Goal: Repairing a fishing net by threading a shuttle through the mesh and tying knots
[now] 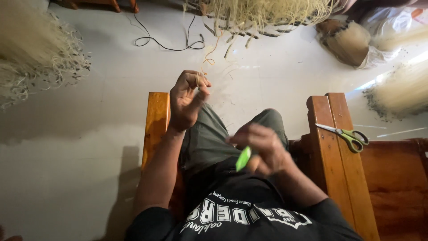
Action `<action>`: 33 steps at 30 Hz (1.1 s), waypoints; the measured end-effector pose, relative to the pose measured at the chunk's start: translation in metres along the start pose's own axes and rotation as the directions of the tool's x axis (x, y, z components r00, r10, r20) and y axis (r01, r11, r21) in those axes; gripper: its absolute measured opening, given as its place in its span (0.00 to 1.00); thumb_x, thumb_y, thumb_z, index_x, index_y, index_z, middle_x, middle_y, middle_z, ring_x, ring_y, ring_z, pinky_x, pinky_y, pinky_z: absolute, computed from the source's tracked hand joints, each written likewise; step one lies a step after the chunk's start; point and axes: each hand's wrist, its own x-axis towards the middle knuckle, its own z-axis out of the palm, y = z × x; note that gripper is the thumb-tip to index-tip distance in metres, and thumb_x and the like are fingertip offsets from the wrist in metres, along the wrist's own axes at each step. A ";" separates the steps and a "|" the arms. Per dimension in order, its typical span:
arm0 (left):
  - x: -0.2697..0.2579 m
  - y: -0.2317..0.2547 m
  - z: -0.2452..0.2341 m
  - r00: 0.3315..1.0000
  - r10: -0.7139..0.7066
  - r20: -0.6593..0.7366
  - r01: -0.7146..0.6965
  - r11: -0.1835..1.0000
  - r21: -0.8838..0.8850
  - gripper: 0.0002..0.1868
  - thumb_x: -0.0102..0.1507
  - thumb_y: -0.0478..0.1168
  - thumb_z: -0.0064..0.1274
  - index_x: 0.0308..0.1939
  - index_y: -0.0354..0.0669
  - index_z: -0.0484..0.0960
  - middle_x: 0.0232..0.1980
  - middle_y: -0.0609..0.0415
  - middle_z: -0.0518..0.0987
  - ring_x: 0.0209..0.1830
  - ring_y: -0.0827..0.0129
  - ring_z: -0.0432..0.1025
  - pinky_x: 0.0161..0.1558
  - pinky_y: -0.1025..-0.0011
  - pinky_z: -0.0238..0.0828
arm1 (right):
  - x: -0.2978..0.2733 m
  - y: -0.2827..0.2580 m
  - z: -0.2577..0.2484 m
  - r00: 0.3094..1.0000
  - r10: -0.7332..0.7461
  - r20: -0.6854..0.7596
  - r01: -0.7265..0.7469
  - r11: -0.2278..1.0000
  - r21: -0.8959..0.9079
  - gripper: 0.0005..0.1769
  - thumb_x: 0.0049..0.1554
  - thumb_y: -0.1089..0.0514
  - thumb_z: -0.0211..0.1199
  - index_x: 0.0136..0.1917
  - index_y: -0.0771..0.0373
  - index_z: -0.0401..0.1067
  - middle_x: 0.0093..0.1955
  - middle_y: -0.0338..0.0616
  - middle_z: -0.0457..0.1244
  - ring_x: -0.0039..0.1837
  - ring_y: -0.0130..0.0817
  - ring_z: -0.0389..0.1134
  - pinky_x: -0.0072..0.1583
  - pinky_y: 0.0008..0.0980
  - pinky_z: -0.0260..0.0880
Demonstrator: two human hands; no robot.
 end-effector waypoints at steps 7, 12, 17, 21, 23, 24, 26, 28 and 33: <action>-0.001 0.016 0.013 0.890 -0.372 -0.265 0.242 0.875 -0.419 0.14 0.70 0.42 0.41 0.30 0.43 0.66 0.34 0.53 0.67 0.37 0.67 0.69 0.46 0.72 0.66 | 0.071 0.016 -0.042 0.982 -0.096 -0.160 -0.002 0.853 -0.522 0.16 0.63 0.52 0.58 0.57 0.62 0.79 0.53 0.55 0.60 0.42 0.42 0.62 0.45 0.39 0.67; 0.001 0.026 0.017 0.886 -0.396 -0.241 0.240 0.836 -0.493 0.13 0.70 0.40 0.41 0.30 0.41 0.66 0.33 0.51 0.67 0.37 0.65 0.71 0.46 0.73 0.68 | 0.095 0.022 -0.045 0.973 -0.145 -0.181 0.004 0.790 -0.613 0.10 0.59 0.53 0.69 0.52 0.60 0.81 0.45 0.48 0.59 0.40 0.41 0.61 0.44 0.38 0.66; 0.000 0.033 0.027 0.871 -0.422 -0.252 0.225 0.797 -0.560 0.14 0.68 0.40 0.44 0.28 0.40 0.69 0.31 0.49 0.69 0.34 0.64 0.73 0.45 0.72 0.71 | 0.101 0.030 -0.039 0.961 -0.165 -0.221 0.018 0.836 -0.549 0.07 0.59 0.54 0.70 0.48 0.58 0.82 0.39 0.45 0.59 0.39 0.39 0.61 0.45 0.36 0.66; -0.006 0.022 0.028 0.847 -0.478 -0.232 0.249 0.744 -0.620 0.13 0.68 0.41 0.45 0.29 0.41 0.69 0.29 0.51 0.67 0.33 0.63 0.73 0.43 0.70 0.73 | 0.101 0.038 -0.031 0.952 -0.185 -0.243 0.051 0.881 -0.470 0.07 0.60 0.55 0.68 0.43 0.60 0.81 0.39 0.46 0.59 0.40 0.39 0.61 0.45 0.37 0.67; -0.006 0.021 0.028 0.841 -0.505 -0.196 0.288 0.724 -0.627 0.15 0.67 0.43 0.46 0.27 0.41 0.68 0.27 0.50 0.67 0.31 0.61 0.74 0.41 0.71 0.71 | 0.099 0.043 -0.027 0.936 -0.228 -0.268 0.082 0.881 -0.466 0.11 0.60 0.52 0.67 0.44 0.61 0.80 0.38 0.47 0.60 0.42 0.42 0.63 0.47 0.38 0.68; -0.007 0.018 0.028 0.841 -0.504 -0.195 0.288 0.724 -0.627 0.15 0.67 0.43 0.46 0.27 0.41 0.68 0.27 0.50 0.67 0.31 0.61 0.74 0.41 0.71 0.71 | 0.098 0.045 -0.026 0.935 -0.229 -0.269 0.082 0.881 -0.466 0.11 0.60 0.52 0.67 0.44 0.61 0.80 0.38 0.47 0.60 0.42 0.42 0.63 0.47 0.38 0.68; -0.010 0.013 0.029 0.871 -0.464 -0.163 0.250 0.703 -0.666 0.14 0.68 0.40 0.44 0.30 0.37 0.70 0.29 0.45 0.69 0.33 0.58 0.73 0.42 0.67 0.72 | 0.097 0.050 -0.021 0.916 -0.273 -0.294 0.127 0.893 -0.433 0.16 0.58 0.50 0.68 0.49 0.65 0.76 0.41 0.51 0.62 0.45 0.47 0.66 0.49 0.42 0.69; -0.011 0.009 0.028 0.886 -0.444 -0.134 0.259 0.714 -0.651 0.11 0.68 0.39 0.44 0.32 0.38 0.70 0.31 0.47 0.70 0.35 0.59 0.73 0.43 0.68 0.73 | 0.096 0.051 -0.016 0.901 -0.331 -0.282 0.192 0.884 -0.425 0.20 0.57 0.49 0.69 0.55 0.67 0.74 0.45 0.53 0.61 0.49 0.49 0.65 0.51 0.44 0.69; -0.015 -0.001 0.035 0.913 -0.393 -0.109 0.267 0.777 -0.570 0.07 0.67 0.38 0.47 0.38 0.37 0.69 0.35 0.52 0.72 0.40 0.67 0.74 0.48 0.73 0.72 | 0.109 0.039 -0.004 0.883 -0.408 -0.229 0.289 0.860 -0.420 0.23 0.55 0.52 0.71 0.60 0.65 0.76 0.48 0.51 0.54 0.50 0.46 0.60 0.52 0.43 0.67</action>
